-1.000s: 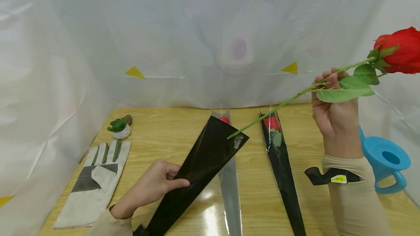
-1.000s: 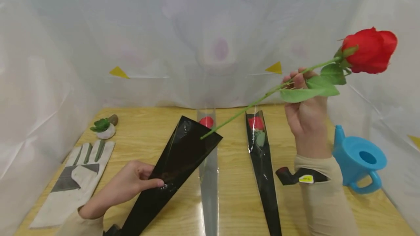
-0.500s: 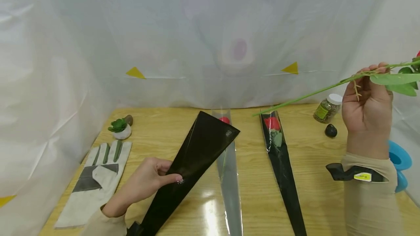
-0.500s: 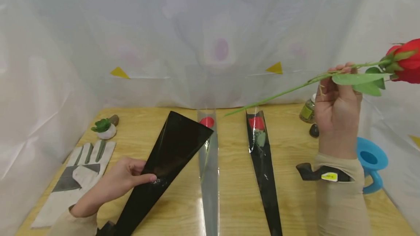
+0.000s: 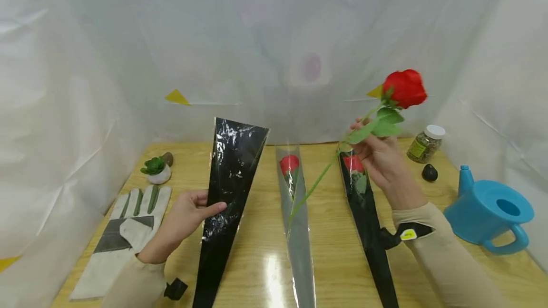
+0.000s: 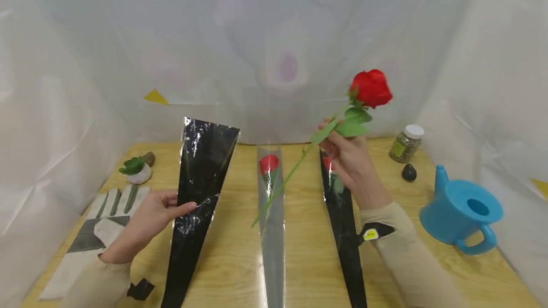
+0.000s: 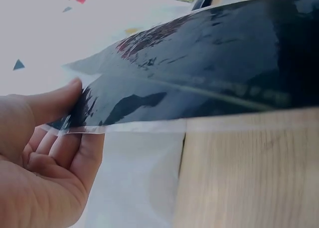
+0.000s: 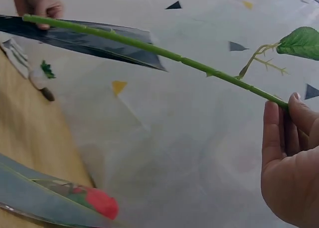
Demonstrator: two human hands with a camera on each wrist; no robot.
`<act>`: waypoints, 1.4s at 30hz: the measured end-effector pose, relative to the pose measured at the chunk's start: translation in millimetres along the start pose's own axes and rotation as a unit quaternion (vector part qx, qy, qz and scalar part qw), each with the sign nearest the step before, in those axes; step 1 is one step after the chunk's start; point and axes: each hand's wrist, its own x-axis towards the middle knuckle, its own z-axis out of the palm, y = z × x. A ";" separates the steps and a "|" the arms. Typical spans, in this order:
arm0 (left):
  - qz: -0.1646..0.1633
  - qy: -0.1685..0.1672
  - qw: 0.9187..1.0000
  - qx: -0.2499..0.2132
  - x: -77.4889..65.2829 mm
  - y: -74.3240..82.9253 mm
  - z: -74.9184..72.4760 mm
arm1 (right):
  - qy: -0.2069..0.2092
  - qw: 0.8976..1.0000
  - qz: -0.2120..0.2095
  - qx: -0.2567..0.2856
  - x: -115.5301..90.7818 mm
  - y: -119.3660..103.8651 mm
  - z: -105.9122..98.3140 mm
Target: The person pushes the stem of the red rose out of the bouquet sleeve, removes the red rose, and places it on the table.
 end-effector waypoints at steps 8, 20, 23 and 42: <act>-0.030 0.029 0.999 -0.023 22.4 -12.4 -2.9 | -0.027 0.971 0.129 -0.200 11.2 80.2 7.8; -0.066 0.041 0.994 -0.070 59.5 -37.4 -10.9 | -0.078 0.911 0.267 -0.304 14.8 164.8 -6.5; -0.087 0.031 0.993 -0.069 65.2 -45.8 -10.3 | -0.090 0.897 0.278 -0.331 13.3 182.0 -7.5; -0.150 0.059 0.986 0.036 67.4 -68.8 -13.4 | -0.050 0.819 0.257 -0.510 11.3 226.0 9.4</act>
